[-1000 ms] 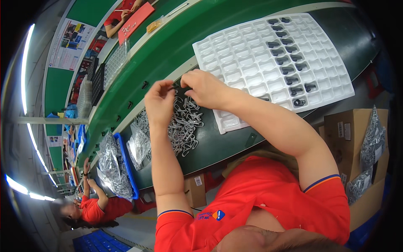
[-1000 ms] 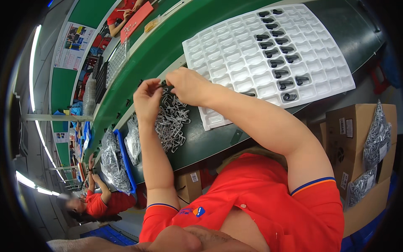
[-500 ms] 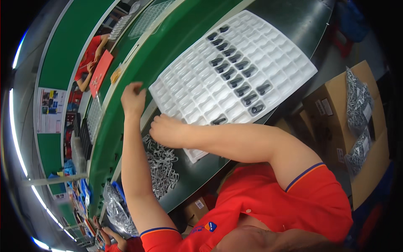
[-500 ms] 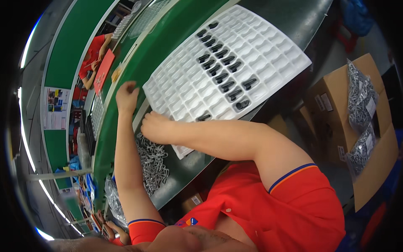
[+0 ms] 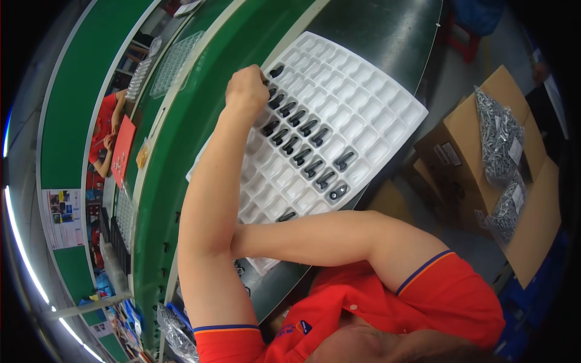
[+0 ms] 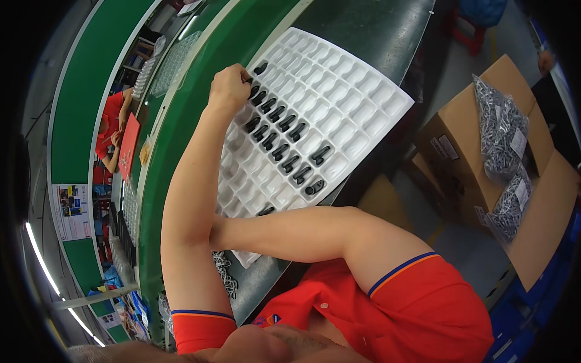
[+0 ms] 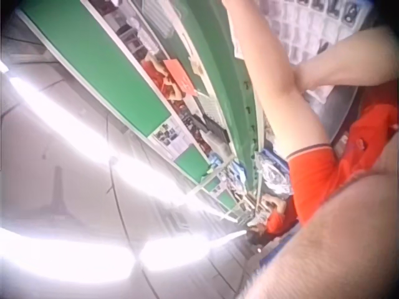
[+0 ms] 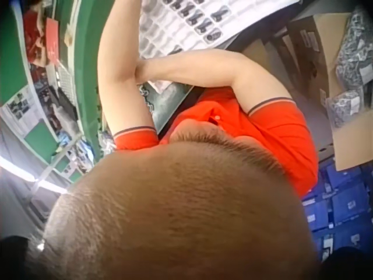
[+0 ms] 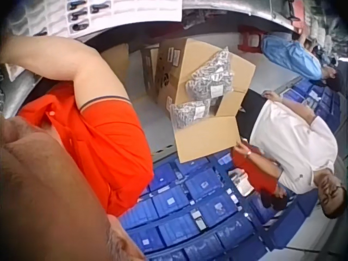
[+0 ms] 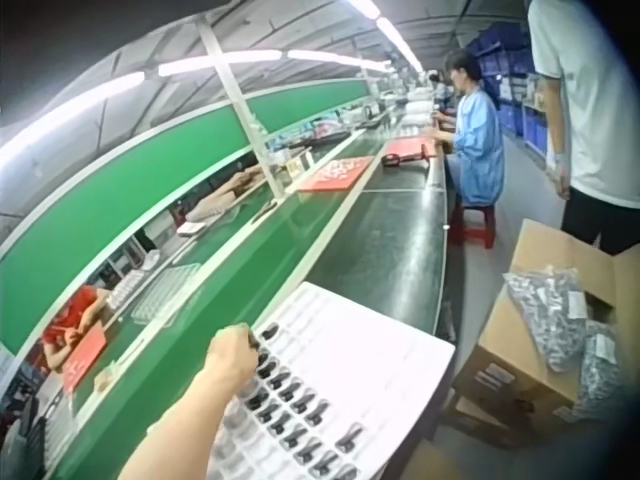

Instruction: Manually sort small electronic components into a plastic grid tray.

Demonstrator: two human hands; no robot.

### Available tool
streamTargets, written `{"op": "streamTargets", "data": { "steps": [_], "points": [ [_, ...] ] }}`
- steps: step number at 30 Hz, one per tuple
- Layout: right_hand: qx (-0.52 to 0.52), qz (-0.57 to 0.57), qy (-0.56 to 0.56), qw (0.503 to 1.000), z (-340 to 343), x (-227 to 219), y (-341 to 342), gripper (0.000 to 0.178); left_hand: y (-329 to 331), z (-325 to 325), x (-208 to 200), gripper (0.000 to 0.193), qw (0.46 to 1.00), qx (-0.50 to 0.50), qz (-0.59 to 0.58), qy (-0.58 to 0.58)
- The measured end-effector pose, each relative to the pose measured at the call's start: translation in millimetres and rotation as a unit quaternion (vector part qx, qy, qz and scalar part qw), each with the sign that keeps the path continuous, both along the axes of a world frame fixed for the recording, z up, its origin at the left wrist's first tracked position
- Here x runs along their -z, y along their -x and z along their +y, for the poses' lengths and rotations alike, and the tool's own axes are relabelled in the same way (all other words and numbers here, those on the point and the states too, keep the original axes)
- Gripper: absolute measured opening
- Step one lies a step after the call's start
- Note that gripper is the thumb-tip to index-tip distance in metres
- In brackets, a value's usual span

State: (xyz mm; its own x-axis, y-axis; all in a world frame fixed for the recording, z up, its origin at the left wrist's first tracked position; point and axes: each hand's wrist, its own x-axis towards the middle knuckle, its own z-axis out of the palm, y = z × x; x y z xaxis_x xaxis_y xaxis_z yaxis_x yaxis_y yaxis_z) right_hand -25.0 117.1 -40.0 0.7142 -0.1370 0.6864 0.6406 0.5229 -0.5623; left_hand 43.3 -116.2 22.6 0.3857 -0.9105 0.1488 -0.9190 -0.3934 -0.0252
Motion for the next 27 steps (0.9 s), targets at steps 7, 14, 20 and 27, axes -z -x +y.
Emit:
{"op": "streamTargets", "data": {
  "steps": [7, 14, 20, 27],
  "points": [
    [-0.072, -0.022, 0.032, 0.997, -28.4, -9.1, 14.7, 0.029, 15.1, -21.5, 14.2, 0.022, 1.0, -0.006, -0.013, 0.019],
    [0.394, 0.122, 0.342, 0.844, -82.6, 53.2, -8.1, 0.021, 17.5, -7.3, -14.1, 0.014, 0.967, 0.096, 0.21, 0.105],
    [0.419, 0.275, 0.348, 0.792, -188.4, 41.2, 60.0, 0.011, 23.0, 44.4, 1.4, 0.013, 0.891, 0.039, 0.368, 0.264],
    [0.401, 0.305, 0.151, 0.851, -240.8, 35.3, 116.8, 0.007, 41.0, 96.0, 83.4, 0.02, 0.677, -0.004, 0.61, 0.412]
  ]
}}
